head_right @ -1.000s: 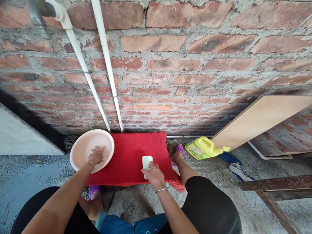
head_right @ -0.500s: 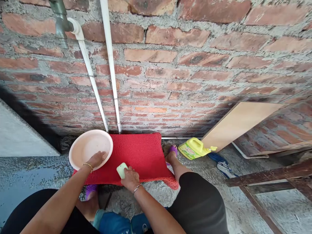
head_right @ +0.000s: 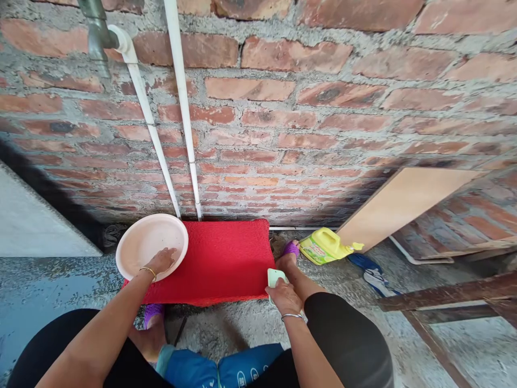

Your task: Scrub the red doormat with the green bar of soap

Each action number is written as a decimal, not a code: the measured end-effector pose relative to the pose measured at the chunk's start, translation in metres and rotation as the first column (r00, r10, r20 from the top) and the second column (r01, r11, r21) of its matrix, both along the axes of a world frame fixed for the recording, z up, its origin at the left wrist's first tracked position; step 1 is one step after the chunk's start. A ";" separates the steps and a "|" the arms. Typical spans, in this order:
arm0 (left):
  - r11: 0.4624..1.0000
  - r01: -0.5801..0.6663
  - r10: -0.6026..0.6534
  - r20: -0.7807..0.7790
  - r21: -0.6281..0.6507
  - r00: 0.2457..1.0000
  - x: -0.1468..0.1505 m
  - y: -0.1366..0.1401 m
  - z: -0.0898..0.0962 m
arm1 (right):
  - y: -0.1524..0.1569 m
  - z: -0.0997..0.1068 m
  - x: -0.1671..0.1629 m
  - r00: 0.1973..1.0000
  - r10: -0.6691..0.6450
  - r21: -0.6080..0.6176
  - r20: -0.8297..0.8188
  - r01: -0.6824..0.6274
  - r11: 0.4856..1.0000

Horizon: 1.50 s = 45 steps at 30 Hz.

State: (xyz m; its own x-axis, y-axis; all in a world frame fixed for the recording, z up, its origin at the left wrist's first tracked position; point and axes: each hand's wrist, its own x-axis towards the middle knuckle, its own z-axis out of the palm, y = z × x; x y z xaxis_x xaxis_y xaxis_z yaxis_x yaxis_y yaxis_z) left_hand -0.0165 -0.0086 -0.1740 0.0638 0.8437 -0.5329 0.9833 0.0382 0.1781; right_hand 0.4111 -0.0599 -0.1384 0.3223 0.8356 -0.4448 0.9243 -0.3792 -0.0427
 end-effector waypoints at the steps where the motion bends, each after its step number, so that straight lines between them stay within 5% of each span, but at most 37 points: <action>1: 1.000 -0.003 0.003 0.000 0.001 1.000 -0.003 0.001 -0.001 | 0.003 -0.001 -0.016 0.999 0.020 -0.019 -0.034 -0.020 1.000; 10: 0.997 -0.072 0.072 -0.001 -0.017 0.997 -0.014 0.000 0.002 | 0.013 -0.010 -0.226 0.898 0.336 -0.075 -0.285 -0.370 0.926; 15: 0.994 -0.111 0.112 0.027 -0.020 0.993 -0.012 0.003 0.008 | 0.009 -0.019 -0.272 0.795 0.517 -0.012 -0.316 -0.549 0.836; 19: 0.987 -0.159 0.160 0.034 -0.014 0.987 -0.016 0.006 0.012 | 0.017 -0.021 -0.248 0.821 0.497 -0.019 -0.281 -0.523 0.852; 27: 0.968 -0.252 0.252 0.015 -0.016 0.968 -0.008 -0.004 0.025 | 0.015 -0.011 -0.141 0.957 0.246 -0.077 -0.153 -0.260 0.962; 35: 0.841 -0.538 0.540 0.133 -0.054 0.831 -0.008 -0.003 0.051 | -0.006 -0.025 -0.067 0.938 0.064 0.011 -0.339 -0.064 0.998; 39: 0.810 -0.552 0.585 0.346 -0.199 0.734 0.024 0.007 0.068 | -0.001 -0.026 -0.061 0.912 0.024 0.045 -0.409 -0.005 0.999; 45: 0.897 -0.340 0.441 0.610 -0.281 0.658 0.108 0.026 0.100 | 0.002 -0.032 -0.053 0.890 -0.021 0.031 -0.455 0.039 0.999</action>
